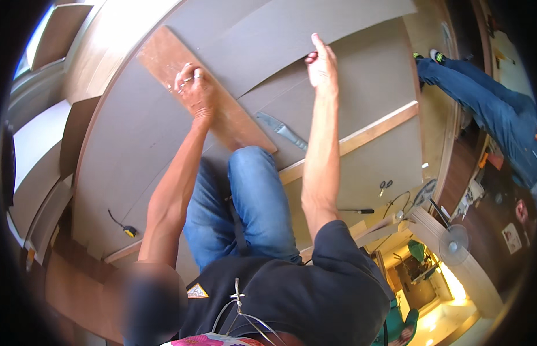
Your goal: The person uses a knife to cut a section of insulation material against a wood guide, then uses a tape measure and pencil to mark the material for further cuts.
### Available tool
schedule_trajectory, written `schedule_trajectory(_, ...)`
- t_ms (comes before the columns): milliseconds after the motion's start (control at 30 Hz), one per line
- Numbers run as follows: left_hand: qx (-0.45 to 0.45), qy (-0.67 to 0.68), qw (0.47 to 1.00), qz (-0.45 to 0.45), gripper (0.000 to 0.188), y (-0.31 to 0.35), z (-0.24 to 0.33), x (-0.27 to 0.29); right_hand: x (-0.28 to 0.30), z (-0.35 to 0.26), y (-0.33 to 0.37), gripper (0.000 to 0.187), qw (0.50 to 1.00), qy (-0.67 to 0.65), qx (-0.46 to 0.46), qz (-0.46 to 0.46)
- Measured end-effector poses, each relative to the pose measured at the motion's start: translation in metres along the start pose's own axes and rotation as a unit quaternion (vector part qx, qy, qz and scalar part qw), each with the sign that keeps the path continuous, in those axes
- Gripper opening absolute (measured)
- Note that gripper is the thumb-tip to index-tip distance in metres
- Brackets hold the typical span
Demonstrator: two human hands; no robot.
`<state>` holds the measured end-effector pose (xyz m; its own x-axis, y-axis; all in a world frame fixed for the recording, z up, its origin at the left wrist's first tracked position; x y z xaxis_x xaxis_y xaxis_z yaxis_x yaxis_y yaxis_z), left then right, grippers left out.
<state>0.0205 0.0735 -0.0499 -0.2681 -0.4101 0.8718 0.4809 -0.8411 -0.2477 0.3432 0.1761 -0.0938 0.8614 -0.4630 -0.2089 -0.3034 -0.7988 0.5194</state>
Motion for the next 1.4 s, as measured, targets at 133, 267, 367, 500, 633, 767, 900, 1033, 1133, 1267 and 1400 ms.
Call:
schedule_trajectory(133, 0.011, -0.005, 1.000, 0.002, 0.014, 0.002, -0.002, -0.003, -0.027, 0.009, 0.018, 0.043, 0.990, 0.067, -0.009, -0.121)
schedule_trajectory(267, 0.017, -0.001, 1.000, -0.011, 0.014, 0.003, -0.006, -0.005, -0.050, 0.016, 0.056, 0.061, 0.982, 0.100, -0.019, -0.160)
schedule_trajectory(367, 0.013, -0.008, 1.000, -0.023, 0.011, 0.002, -0.007, -0.005, -0.054, -0.002, 0.084, 0.040, 0.969, 0.210, 0.053, -0.121)
schedule_trajectory(500, 0.016, 0.015, 1.000, 0.001, 0.008, 0.001, -0.006, -0.001, -0.069, -0.014, 0.119, 0.029, 0.958, 0.252, 0.113, -0.075)
schedule_trajectory(633, 0.020, 0.029, 0.999, 0.003, 0.006, 0.000, -0.007, -0.001, -0.094, -0.037, 0.153, 0.022, 0.947, 0.200, 0.238, -0.083)
schedule_trajectory(767, 0.016, 0.007, 1.000, -0.002, 0.007, 0.001, -0.009, 0.000, -0.102, -0.060, 0.177, 0.019, 0.923, 0.202, 0.309, -0.105)
schedule_trajectory(900, 0.021, 0.031, 0.999, 0.001, 0.008, 0.003, -0.011, 0.000, -0.099, -0.071, 0.175, 0.021, 0.894, 0.276, 0.340, -0.096)
schedule_trajectory(1033, 0.030, 0.046, 0.998, 0.000, 0.010, 0.007, -0.015, -0.005, -0.089, -0.089, 0.166, 0.026, 0.885, 0.310, 0.344, -0.054)
schedule_trajectory(1133, 0.031, 0.048, 0.998, 0.000, 0.013, 0.007, -0.018, -0.004, -0.082, -0.116, 0.161, 0.035, 0.844, 0.427, 0.325, -0.006)
schedule_trajectory(1267, 0.040, 0.150, 0.988, 0.010, 0.015, 0.003, -0.024, 0.016, -0.098, -0.155, 0.158, 0.036, 0.783, 0.541, 0.304, -0.028)
schedule_trajectory(1400, 0.087, 0.283, 0.955, 0.002, 0.022, 0.003, -0.074, 0.044, -0.171, -0.177, 0.186, 0.029, 0.701, 0.504, 0.453, -0.221)
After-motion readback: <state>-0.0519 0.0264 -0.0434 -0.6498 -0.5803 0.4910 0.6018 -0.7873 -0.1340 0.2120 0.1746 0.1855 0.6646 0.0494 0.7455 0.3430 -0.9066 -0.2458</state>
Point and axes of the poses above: each hand's wrist, its own y-axis away from the middle knuckle, its own x-axis out of the back of the hand, z = x × y, the point moved 7 cm from there along -y, towards the middle knuckle, and after that the axes turned 9 degrees about x, right-handed, at the moved point
